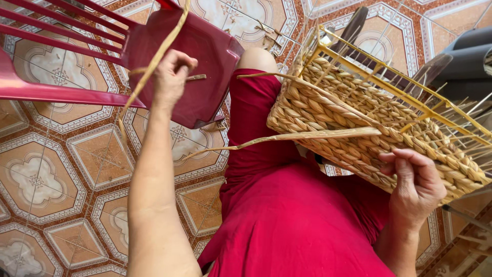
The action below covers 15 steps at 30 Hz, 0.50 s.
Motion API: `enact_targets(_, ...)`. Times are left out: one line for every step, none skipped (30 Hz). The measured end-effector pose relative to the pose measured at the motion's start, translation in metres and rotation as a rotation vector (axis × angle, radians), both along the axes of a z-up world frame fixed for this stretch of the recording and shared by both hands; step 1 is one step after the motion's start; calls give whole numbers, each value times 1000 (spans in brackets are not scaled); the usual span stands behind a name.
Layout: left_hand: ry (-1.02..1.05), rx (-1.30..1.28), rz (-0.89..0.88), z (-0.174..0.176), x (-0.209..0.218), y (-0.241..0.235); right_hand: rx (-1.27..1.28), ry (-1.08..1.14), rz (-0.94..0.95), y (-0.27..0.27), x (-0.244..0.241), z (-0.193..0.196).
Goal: The person weaves a rectangular basket by hand, threading dried palm strips through a metal frame. They repeatedly pull and tuck the strips to build up the basket walls, occasionally reaching for additional strips from a nearby red chair.
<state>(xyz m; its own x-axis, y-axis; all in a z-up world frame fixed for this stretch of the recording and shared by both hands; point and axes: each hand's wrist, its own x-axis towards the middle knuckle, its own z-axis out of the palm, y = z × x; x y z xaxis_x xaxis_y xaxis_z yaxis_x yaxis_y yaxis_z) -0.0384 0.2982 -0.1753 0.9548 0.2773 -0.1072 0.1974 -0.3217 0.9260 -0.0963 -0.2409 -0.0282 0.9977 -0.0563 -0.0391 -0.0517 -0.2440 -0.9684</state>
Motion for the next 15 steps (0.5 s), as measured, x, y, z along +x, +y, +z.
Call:
enact_targets(-106,-202,26,12,3,1,5,9,-3,1,0,0)
enact_targets(-68,-140,19,23,5,0,-5,12,0,1,-1,0)
enact_targets(-34,-75,11,36,7,-2,-13,12,3,3,0,-1)
enact_targets(0,-10,3,49,9,-5,-20,11,6,4,1,-1)
enact_targets(53,-109,-1,60,11,-10,-11,23,5,4,0,-1)
enact_targets(107,-207,-4,71,12,-16,-1,34,4,4,-1,0)
enact_targets(160,-306,-7,81,14,-22,8,44,5,4,-2,1)
enact_targets(165,-357,-57,91,16,-26,1,48,4,4,-4,3)
enact_targets(168,-407,-106,101,18,-30,-7,51,3,3,-4,4)
enact_targets(172,-458,-157,110,19,-33,-14,55,2,3,-4,5)
enact_targets(190,-473,-170,119,21,-38,-15,52,10,3,-5,6)
enact_targets(208,-488,-183,127,22,-42,-17,49,17,3,-3,6)
enact_targets(228,-506,-208,135,25,-49,-23,45,14,3,-4,7)
enact_targets(153,-458,-208,143,25,-55,-15,38,20,2,-2,7)
enact_targets(85,-418,-217,152,22,-63,-15,36,16,1,-3,7)
